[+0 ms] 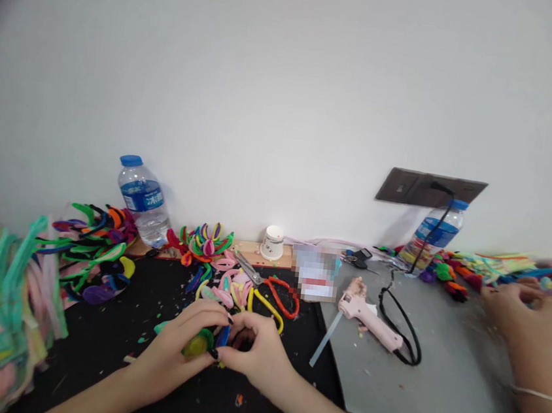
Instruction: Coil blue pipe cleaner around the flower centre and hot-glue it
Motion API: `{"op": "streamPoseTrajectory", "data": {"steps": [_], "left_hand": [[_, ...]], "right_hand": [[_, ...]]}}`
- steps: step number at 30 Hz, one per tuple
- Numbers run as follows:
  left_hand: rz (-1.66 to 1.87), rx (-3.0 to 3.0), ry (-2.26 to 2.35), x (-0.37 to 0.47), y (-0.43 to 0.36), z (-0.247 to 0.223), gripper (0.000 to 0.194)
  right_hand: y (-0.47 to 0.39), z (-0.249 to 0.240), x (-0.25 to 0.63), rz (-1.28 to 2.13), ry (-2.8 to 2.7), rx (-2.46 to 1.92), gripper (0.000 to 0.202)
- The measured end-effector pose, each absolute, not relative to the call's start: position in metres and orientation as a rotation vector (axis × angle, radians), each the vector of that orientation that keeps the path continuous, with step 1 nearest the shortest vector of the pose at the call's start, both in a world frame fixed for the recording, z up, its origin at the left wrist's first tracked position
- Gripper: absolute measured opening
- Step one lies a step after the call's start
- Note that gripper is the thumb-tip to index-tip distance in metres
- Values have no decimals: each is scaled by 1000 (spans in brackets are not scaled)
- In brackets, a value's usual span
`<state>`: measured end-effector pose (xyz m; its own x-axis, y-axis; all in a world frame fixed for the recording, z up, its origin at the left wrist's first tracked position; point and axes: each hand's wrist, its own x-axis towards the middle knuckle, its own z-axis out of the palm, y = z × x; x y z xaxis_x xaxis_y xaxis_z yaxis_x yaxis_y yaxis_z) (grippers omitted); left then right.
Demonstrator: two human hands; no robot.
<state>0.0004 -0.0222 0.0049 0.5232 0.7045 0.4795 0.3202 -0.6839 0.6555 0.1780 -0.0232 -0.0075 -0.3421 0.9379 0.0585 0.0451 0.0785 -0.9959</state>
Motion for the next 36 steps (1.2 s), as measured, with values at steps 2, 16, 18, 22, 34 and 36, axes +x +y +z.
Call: {"op": "streamPoseTrajectory", "data": {"steps": [2, 16, 18, 22, 34, 36], "left_hand": [[1033, 2273, 834, 1, -22, 5, 46], [1141, 2327, 780, 1, -20, 8, 34], [1142, 2328, 779, 1, -20, 9, 34], [1146, 2330, 803, 1, -21, 9, 36], [1164, 2324, 786, 2, -21, 12, 33], [1181, 2328, 777, 3, -21, 12, 32]], "right_hand": [[-23, -6, 178, 1380, -1539, -1033, 23], [-23, -10, 178, 1418, -1529, -977, 25], [-23, -9, 177, 1422, -1522, -974, 25], [-23, -8, 177, 1444, -1504, -983, 25], [-24, -10, 177, 1472, -1480, -955, 24], [-24, -8, 177, 1485, -1469, -954, 23]]}}
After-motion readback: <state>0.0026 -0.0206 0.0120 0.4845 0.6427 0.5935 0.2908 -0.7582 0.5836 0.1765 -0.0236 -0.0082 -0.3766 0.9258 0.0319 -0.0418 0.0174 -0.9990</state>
